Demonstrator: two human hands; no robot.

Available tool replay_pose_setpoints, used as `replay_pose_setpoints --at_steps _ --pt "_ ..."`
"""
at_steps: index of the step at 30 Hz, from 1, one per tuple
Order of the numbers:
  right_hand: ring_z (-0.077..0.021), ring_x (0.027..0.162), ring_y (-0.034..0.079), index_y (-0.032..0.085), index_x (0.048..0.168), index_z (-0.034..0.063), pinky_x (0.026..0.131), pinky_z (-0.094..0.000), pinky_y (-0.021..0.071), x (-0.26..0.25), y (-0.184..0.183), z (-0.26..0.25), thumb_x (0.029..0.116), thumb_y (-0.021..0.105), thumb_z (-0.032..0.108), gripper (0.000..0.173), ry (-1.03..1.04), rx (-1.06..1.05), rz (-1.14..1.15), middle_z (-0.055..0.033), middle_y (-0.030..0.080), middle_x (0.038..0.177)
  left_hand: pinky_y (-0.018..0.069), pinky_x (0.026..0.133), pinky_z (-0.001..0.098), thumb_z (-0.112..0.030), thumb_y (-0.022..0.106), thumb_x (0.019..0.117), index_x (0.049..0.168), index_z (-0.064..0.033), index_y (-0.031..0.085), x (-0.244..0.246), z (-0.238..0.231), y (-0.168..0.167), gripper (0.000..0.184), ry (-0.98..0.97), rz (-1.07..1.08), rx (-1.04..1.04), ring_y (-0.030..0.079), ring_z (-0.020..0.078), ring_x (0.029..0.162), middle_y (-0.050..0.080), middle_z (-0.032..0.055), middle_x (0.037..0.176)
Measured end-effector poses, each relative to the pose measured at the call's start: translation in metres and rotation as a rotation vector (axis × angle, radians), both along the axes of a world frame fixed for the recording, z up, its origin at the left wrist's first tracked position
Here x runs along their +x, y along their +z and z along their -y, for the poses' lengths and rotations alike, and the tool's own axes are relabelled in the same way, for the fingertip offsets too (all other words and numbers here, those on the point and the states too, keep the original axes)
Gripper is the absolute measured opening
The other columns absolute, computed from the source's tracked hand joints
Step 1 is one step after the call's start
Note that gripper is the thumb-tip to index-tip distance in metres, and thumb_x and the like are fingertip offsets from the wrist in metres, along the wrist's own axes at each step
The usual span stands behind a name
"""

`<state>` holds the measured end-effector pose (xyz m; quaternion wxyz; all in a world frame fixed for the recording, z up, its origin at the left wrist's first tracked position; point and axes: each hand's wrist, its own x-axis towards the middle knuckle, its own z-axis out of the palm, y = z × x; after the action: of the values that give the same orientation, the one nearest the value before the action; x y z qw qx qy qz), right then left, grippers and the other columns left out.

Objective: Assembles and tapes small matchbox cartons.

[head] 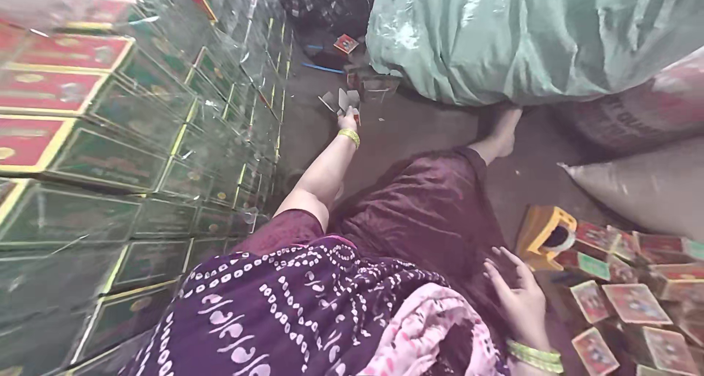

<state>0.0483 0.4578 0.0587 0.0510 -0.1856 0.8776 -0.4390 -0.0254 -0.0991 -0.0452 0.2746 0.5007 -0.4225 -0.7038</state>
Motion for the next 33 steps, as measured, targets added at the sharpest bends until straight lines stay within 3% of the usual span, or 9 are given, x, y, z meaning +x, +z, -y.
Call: replay_pose_setpoints --at_steps 4,10,14,19,23,27,30,31,33 --pt "-0.0102 0.111 0.069 0.066 0.127 -0.0006 0.093 -0.026 0.0582 -0.003 -0.007 -0.001 0.0896 0.073 0.023 0.045 0.02 0.067 -0.073 -0.0116 0.071 0.124 0.0467 0.106 0.0545 -0.052 0.045 0.1065 0.146 -0.0048 0.05 -0.007 0.007 0.004 0.062 0.066 0.055 0.006 0.056 0.0348 0.129 0.057 0.0229 0.14" --pt "-0.0099 0.1 0.073 0.07 0.122 0.0007 0.086 -0.0265 0.0608 -0.003 -0.001 -0.007 0.0926 0.069 0.023 0.037 0.02 0.104 -0.121 -0.0107 0.074 0.118 0.0477 0.105 0.052 -0.03 0.04 0.1105 0.13 -0.0004 0.062 0.012 -0.021 0.026 0.042 -0.156 0.248 -0.383 0.064 0.0329 0.117 0.069 0.0213 0.121" --pt "-0.0186 0.098 0.073 0.073 0.118 -0.0004 0.088 -0.0343 0.0597 0.005 0.025 -0.024 0.0949 0.068 0.021 0.032 -0.101 0.158 -0.267 -0.0163 0.074 0.114 0.0508 0.103 0.0397 -0.026 0.045 0.1094 0.13 0.0014 0.061 0.041 -0.072 0.074 0.037 -0.354 -0.08 -0.594 0.066 0.0182 0.112 0.068 0.0159 0.121" --pt "-0.0234 0.095 0.073 0.071 0.117 -0.0039 0.086 -0.0382 0.0605 0.03 0.051 -0.09 0.0986 0.066 0.016 0.028 -0.383 0.221 -0.342 -0.0221 0.072 0.112 0.059 0.092 0.039 -0.019 0.043 0.1071 0.128 -0.0053 0.056 0.079 -0.162 0.148 0.028 -0.7 -0.568 -0.295 0.069 0.0155 0.103 0.071 0.0045 0.111" --pt "-0.0314 0.108 0.071 0.068 0.127 0.0029 0.098 -0.0491 0.0549 0.076 0.057 -0.154 0.1023 0.059 0.026 0.035 -0.64 0.565 -0.023 -0.0211 0.07 0.121 0.0597 0.089 0.04 -0.022 0.037 0.1094 0.127 -0.0102 0.054 0.109 -0.249 0.184 0.028 -1.14 -0.472 0.143 0.069 0.0172 0.102 0.07 0.0053 0.111" --pt "-0.0494 0.122 0.06 0.059 0.138 0.0037 0.1 -0.071 0.0445 0.127 0.027 -0.204 0.0961 0.063 0.019 0.045 -0.663 0.88 0.61 -0.0297 0.063 0.13 0.059 0.086 0.0408 -0.034 0.039 0.1091 0.129 -0.0085 0.059 0.13 -0.322 0.156 0.038 -1.568 -0.271 0.253 0.069 0.0191 0.098 0.07 0.0087 0.111" --pt "-0.0471 0.12 0.062 0.064 0.132 0.0062 0.097 -0.069 0.0478 0.169 -0.008 -0.223 0.0954 0.065 0.022 0.04 -0.62 0.896 0.789 -0.0276 0.065 0.126 0.0545 0.1 0.0424 -0.058 0.016 0.1079 0.144 -0.0125 0.051 0.132 -0.352 0.132 0.068 -1.816 -0.322 0.383 0.065 0.019 0.115 0.067 0.0068 0.126" --pt "-0.0463 0.12 0.062 0.065 0.131 0.0066 0.097 -0.0685 0.0473 0.181 -0.016 -0.226 0.0979 0.063 0.023 0.037 -0.617 0.853 0.795 -0.0269 0.065 0.127 0.0547 0.1 0.0406 -0.061 0.018 0.106 0.146 -0.0148 0.046 0.133 -0.357 0.128 0.067 -1.902 -0.369 0.366 0.065 0.0169 0.115 0.067 0.0046 0.127" --pt "-0.0446 0.122 0.061 0.065 0.133 0.0091 0.1 -0.0679 0.0462 0.198 -0.03 -0.227 0.0992 0.062 0.032 0.041 -0.647 0.78 0.757 -0.0248 0.066 0.129 0.057 0.093 0.0353 -0.044 0.056 0.0988 0.149 -0.0163 0.035 0.134 -0.363 0.123 0.061 -2.046 -0.363 0.24 0.067 0.0126 0.106 0.068 0.0027 0.12"
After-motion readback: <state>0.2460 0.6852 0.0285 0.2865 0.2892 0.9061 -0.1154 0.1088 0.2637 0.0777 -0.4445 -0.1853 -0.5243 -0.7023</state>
